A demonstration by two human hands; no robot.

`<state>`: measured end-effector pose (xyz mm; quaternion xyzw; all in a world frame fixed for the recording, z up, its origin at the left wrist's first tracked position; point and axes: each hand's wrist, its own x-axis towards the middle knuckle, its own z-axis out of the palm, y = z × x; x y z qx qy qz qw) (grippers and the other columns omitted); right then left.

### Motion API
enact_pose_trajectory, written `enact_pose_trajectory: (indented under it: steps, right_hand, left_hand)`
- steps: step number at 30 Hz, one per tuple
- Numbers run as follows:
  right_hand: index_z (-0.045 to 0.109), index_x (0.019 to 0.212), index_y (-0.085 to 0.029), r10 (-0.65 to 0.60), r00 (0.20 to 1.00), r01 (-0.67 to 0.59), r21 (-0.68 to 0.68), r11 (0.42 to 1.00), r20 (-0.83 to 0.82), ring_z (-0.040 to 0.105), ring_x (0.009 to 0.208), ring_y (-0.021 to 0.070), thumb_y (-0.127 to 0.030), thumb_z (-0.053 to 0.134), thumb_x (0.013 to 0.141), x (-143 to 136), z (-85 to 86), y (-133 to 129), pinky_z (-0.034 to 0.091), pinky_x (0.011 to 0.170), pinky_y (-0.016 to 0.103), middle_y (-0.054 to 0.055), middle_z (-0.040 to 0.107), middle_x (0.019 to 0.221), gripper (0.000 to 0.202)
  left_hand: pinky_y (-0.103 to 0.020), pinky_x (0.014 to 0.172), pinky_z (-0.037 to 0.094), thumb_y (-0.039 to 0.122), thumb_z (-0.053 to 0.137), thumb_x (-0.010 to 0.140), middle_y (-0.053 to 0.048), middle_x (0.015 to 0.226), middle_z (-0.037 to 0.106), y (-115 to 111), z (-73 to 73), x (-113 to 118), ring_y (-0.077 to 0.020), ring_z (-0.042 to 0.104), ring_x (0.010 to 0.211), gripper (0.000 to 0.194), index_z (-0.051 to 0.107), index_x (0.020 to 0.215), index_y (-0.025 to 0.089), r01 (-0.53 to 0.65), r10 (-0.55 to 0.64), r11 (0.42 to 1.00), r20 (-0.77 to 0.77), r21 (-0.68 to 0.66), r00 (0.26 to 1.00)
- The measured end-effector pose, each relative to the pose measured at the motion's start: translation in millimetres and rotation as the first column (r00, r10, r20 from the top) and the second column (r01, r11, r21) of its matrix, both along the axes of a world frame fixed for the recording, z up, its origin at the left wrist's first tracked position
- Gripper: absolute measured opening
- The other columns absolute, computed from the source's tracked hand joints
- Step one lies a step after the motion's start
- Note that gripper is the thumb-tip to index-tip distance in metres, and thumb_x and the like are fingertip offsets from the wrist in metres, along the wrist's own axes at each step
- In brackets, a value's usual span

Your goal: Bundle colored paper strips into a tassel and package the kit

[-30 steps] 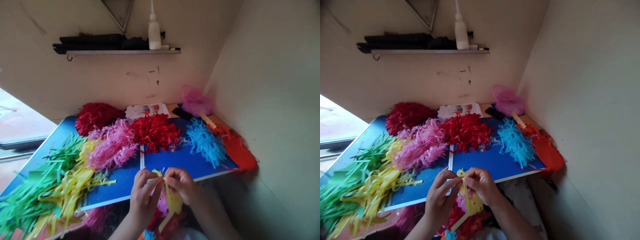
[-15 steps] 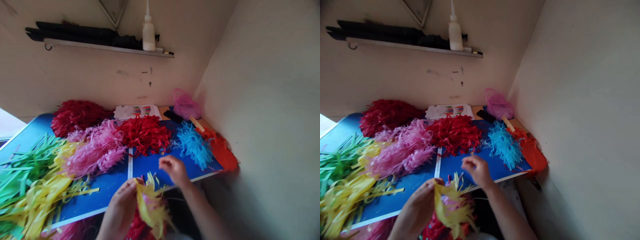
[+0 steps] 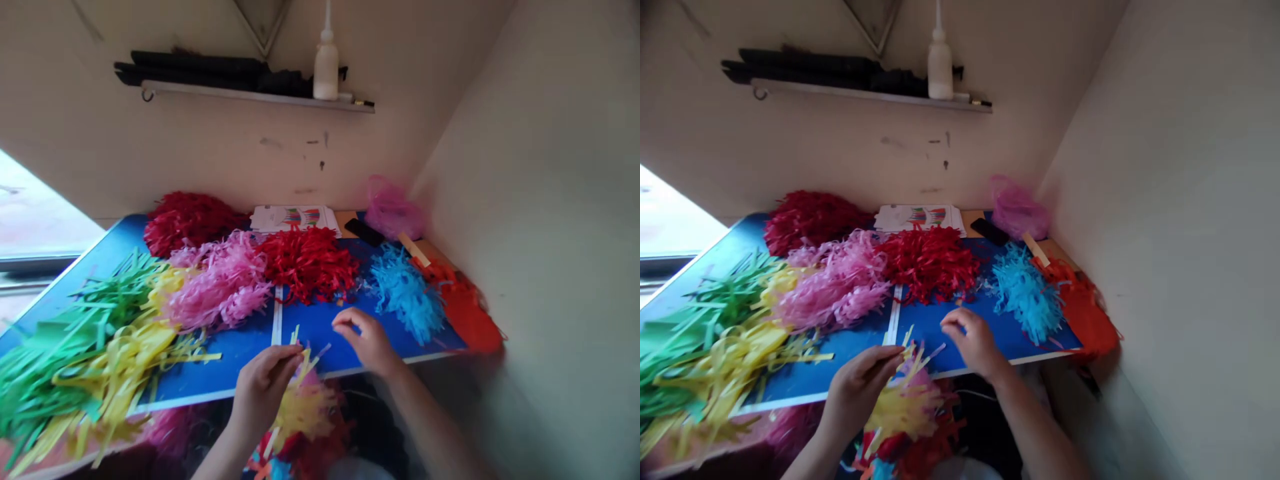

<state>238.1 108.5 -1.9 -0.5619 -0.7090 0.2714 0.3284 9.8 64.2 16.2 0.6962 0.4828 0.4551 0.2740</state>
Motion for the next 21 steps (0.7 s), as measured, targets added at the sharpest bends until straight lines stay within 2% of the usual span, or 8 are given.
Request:
enact_pose_trajectory:
  steps: [1, 3, 5, 8, 10, 13, 18, 21]
  right_hand:
    - [0.069, 0.087, -0.021, 0.057, 0.979, -0.062, -0.021, 0.998, -0.196, 0.064, 0.087, 0.0158, -0.024, 0.064, 0.087, -13.4, 2.7, -13.5, 0.049, 0.081, 0.026, 0.003, 0.069, 0.092, 0.006]
    - [0.07, 0.08, -0.022, 0.074, 0.851, -0.125, -0.063, 0.99, -0.52, 0.065, 0.082, 0.0163, -0.027, 0.069, 0.083, -35.8, 5.4, -35.1, 0.051, 0.075, 0.026, 0.002, 0.069, 0.086, 0.005]
    - [0.072, 0.078, -0.022, 0.016, 0.751, -0.123, -0.116, 0.986, -0.66, 0.065, 0.082, 0.017, -0.028, 0.072, 0.079, -49.9, 5.2, -47.3, 0.052, 0.072, 0.026, 0.003, 0.069, 0.085, 0.006]
    - [0.072, 0.076, -0.022, -0.059, 0.685, -0.108, -0.181, 0.978, -0.727, 0.065, 0.081, 0.0173, -0.029, 0.074, 0.076, -57.8, 2.8, -52.1, 0.053, 0.072, 0.027, 0.002, 0.069, 0.083, 0.008]
    - [0.069, 0.077, -0.023, -0.118, 0.647, -0.115, -0.249, 0.962, -0.753, 0.063, 0.072, 0.0158, -0.031, 0.077, 0.072, -59.1, 0.9, -52.3, 0.053, 0.068, 0.027, 0.001, 0.068, 0.078, 0.012]
    - [0.066, 0.079, -0.022, -0.178, 0.621, -0.127, -0.322, 0.938, -0.763, 0.061, 0.064, 0.0144, -0.032, 0.08, 0.07, -60.5, -2.4, -54.4, 0.052, 0.061, 0.026, -0.001, 0.067, 0.074, 0.019]
    - [0.066, 0.08, -0.022, -0.137, 0.688, -0.075, -0.257, 0.963, -0.713, 0.064, 0.074, 0.0167, -0.029, 0.078, 0.071, -58.7, -6.3, -59.9, 0.053, 0.067, 0.028, 0.001, 0.068, 0.079, 0.017]
    - [0.067, 0.084, -0.022, -0.074, 0.735, -0.128, -0.244, 0.961, -0.674, 0.065, 0.08, 0.0172, -0.026, 0.075, 0.074, -53.2, -5.4, -61.7, 0.053, 0.069, 0.026, 0.002, 0.069, 0.085, 0.013]
  left_hand:
    - [-0.019, 0.055, 0.054, 0.027, 0.065, 0.084, -0.003, 0.074, 0.076, -1.0, -0.1, 2.0, -0.0152, 0.07, 0.063, 0.01, 0.073, 0.084, 0.021, -0.011, 0.011, 1.0, 0.014, -0.022, 1.0]
    - [-0.02, 0.054, 0.054, 0.028, 0.066, 0.083, -0.003, 0.072, 0.075, -3.2, -0.1, 5.2, -0.0152, 0.07, 0.061, 0.011, 0.073, 0.08, 0.02, -0.016, 0.018, 0.999, 0.035, -0.048, 0.999]
    - [-0.02, 0.054, 0.053, 0.028, 0.067, 0.083, -0.003, 0.07, 0.074, -5.4, 0.0, 6.8, -0.0147, 0.068, 0.06, 0.012, 0.072, 0.078, 0.019, -0.015, 0.018, 0.998, 0.047, -0.068, 0.999]
    - [-0.021, 0.055, 0.052, 0.028, 0.066, 0.084, -0.004, 0.07, 0.073, -8.3, 0.1, 6.0, -0.0148, 0.067, 0.06, 0.013, 0.071, 0.078, 0.018, -0.002, 0.008, 0.995, 0.062, -0.097, 0.998]
    - [-0.021, 0.055, 0.052, 0.028, 0.065, 0.084, -0.004, 0.07, 0.073, -10.0, 0.6, 4.8, -0.0149, 0.067, 0.061, 0.014, 0.071, 0.077, 0.018, 0.009, -0.002, 0.994, 0.063, -0.112, 0.998]
    - [-0.021, 0.057, 0.052, 0.025, 0.065, 0.084, -0.004, 0.07, 0.072, -10.9, 2.7, 4.1, -0.0147, 0.067, 0.062, 0.012, 0.07, 0.076, 0.018, 0.037, -0.033, 0.993, 0.037, -0.109, 0.999]
    - [-0.02, 0.057, 0.051, 0.022, 0.062, 0.085, -0.004, 0.07, 0.071, -8.3, 8.5, 1.5, -0.014, 0.067, 0.063, 0.011, 0.071, 0.078, 0.019, 0.145, -0.146, 0.983, -0.005, -0.115, 0.989]
    - [-0.02, 0.058, 0.05, 0.021, 0.062, 0.085, -0.004, 0.073, 0.071, -8.6, 9.3, -1.7, -0.0132, 0.066, 0.064, 0.011, 0.071, 0.081, 0.019, 0.196, -0.202, 0.972, -0.031, -0.129, 0.979]
